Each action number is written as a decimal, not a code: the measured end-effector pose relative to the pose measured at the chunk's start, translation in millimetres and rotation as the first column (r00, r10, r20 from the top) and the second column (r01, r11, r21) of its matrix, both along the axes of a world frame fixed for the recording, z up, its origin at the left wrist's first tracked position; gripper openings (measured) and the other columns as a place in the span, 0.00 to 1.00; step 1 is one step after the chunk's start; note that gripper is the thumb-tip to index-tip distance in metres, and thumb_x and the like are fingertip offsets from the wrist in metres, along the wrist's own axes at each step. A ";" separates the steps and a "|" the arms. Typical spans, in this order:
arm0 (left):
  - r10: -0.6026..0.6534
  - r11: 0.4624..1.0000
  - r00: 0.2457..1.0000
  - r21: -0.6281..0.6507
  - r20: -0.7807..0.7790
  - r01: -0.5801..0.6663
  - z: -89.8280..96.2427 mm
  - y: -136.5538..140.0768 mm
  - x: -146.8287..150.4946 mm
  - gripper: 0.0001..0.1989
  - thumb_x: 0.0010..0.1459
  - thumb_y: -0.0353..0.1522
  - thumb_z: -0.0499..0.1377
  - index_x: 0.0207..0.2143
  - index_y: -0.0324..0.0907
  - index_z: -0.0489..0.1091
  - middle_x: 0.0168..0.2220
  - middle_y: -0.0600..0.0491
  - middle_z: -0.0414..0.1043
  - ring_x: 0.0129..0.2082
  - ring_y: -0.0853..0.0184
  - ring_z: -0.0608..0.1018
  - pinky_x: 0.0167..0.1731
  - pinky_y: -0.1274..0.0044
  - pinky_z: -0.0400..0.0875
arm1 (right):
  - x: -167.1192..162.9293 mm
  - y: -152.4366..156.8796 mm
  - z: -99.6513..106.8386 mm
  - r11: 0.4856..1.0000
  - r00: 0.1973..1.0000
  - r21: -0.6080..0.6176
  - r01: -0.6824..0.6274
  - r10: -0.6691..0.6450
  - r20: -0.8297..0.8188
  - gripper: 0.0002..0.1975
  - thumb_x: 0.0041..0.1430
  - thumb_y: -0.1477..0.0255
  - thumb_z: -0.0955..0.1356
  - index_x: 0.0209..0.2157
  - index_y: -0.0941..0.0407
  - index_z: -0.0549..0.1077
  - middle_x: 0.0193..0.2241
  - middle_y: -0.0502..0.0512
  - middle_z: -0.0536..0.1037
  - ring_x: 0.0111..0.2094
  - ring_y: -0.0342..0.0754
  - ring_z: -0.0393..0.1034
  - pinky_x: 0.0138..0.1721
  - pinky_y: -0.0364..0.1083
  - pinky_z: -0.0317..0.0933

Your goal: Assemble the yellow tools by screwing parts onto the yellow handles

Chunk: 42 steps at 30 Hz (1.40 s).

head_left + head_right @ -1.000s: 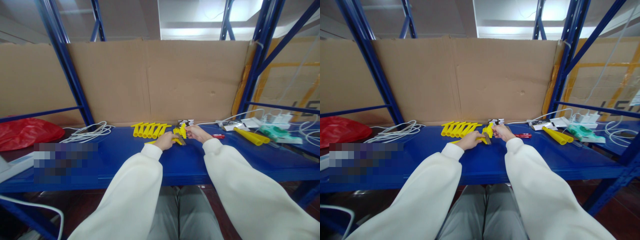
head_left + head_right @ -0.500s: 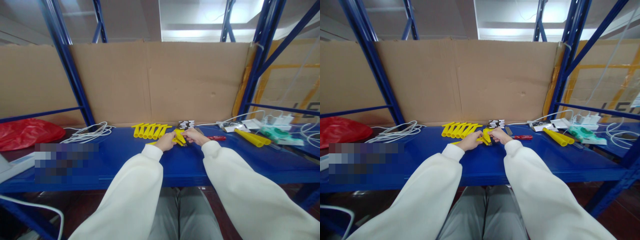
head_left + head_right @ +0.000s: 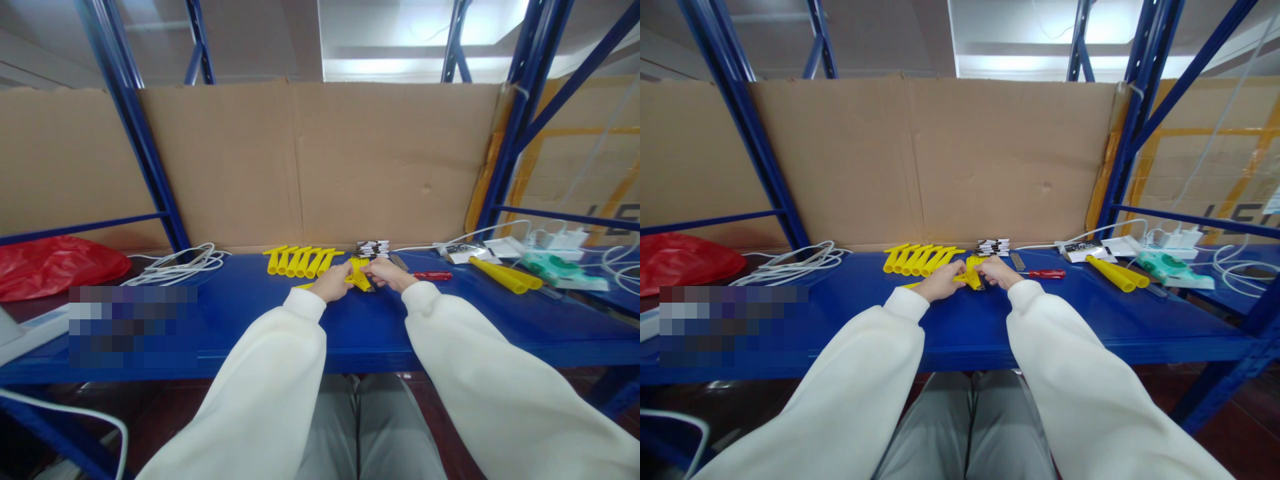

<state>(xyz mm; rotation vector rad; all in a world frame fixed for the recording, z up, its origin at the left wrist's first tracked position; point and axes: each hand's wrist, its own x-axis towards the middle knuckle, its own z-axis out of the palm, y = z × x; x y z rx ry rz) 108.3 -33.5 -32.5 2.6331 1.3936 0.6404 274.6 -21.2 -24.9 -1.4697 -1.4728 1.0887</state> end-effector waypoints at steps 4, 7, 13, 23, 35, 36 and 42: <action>-0.008 1.000 1.000 0.005 -0.012 0.008 0.2 0.2 -0.1 0.12 0.56 0.26 0.61 0.43 0.41 0.68 0.45 0.46 0.76 0.49 0.58 0.78 0.49 0.70 0.71 | -1.9 -1.5 1.5 1.000 1.000 -0.006 0.006 -0.006 0.014 0.12 0.55 0.76 0.69 0.22 0.56 0.62 0.11 0.39 0.55 0.11 0.33 0.43 0.14 0.37 0.34; -0.033 0.999 0.999 0.018 0.000 0.033 -0.9 2.5 -0.2 0.13 0.56 0.25 0.61 0.44 0.41 0.70 0.47 0.46 0.76 0.50 0.58 0.77 0.51 0.69 0.70 | -2.6 -2.4 2.3 1.000 0.999 -0.002 0.001 -0.001 0.033 0.11 0.55 0.77 0.67 0.22 0.56 0.63 0.11 0.39 0.55 0.12 0.33 0.43 0.14 0.38 0.34; -0.074 0.996 0.997 0.055 0.030 0.072 -3.4 9.2 -0.7 0.12 0.55 0.26 0.62 0.43 0.41 0.74 0.48 0.46 0.77 0.52 0.58 0.76 0.55 0.67 0.68 | 0.1 1.1 -1.2 0.997 0.995 0.072 0.018 -0.024 0.095 0.12 0.51 0.76 0.71 0.21 0.56 0.64 0.11 0.40 0.56 0.13 0.35 0.46 0.14 0.38 0.37; -0.065 0.988 0.997 0.141 0.036 0.059 -4.5 7.6 1.6 0.11 0.57 0.24 0.59 0.43 0.39 0.75 0.48 0.45 0.77 0.52 0.59 0.76 0.56 0.68 0.67 | 4.1 0.2 5.4 0.978 0.986 0.138 0.156 -0.145 -0.084 0.13 0.53 0.78 0.70 0.20 0.56 0.65 0.12 0.42 0.60 0.13 0.35 0.50 0.13 0.36 0.43; -0.122 0.987 0.990 0.099 -0.074 0.129 -2.0 -1.7 2.7 0.23 0.58 0.25 0.58 0.57 0.44 0.70 0.55 0.47 0.74 0.56 0.59 0.74 0.57 0.69 0.66 | 8.0 6.2 -3.1 0.995 0.976 0.015 -0.103 0.104 -0.191 0.12 0.53 0.77 0.71 0.20 0.57 0.67 0.10 0.44 0.62 0.13 0.37 0.54 0.16 0.37 0.51; -0.124 0.986 0.988 0.100 -0.092 0.133 -2.7 -0.8 2.7 0.23 0.58 0.25 0.58 0.57 0.44 0.70 0.54 0.47 0.74 0.55 0.59 0.74 0.57 0.69 0.66 | 8.2 6.8 -4.2 0.994 0.976 0.016 -0.110 0.111 -0.188 0.12 0.53 0.77 0.71 0.20 0.56 0.66 0.10 0.44 0.62 0.13 0.37 0.54 0.16 0.37 0.51; -0.125 0.984 0.983 0.109 -0.134 0.140 -3.8 2.8 2.5 0.21 0.59 0.29 0.60 0.55 0.45 0.73 0.51 0.47 0.76 0.52 0.59 0.76 0.55 0.70 0.67 | 9.7 11.0 -7.2 0.989 0.977 0.014 -0.148 0.148 -0.153 0.10 0.54 0.76 0.70 0.22 0.56 0.66 0.11 0.44 0.64 0.13 0.38 0.56 0.17 0.37 0.54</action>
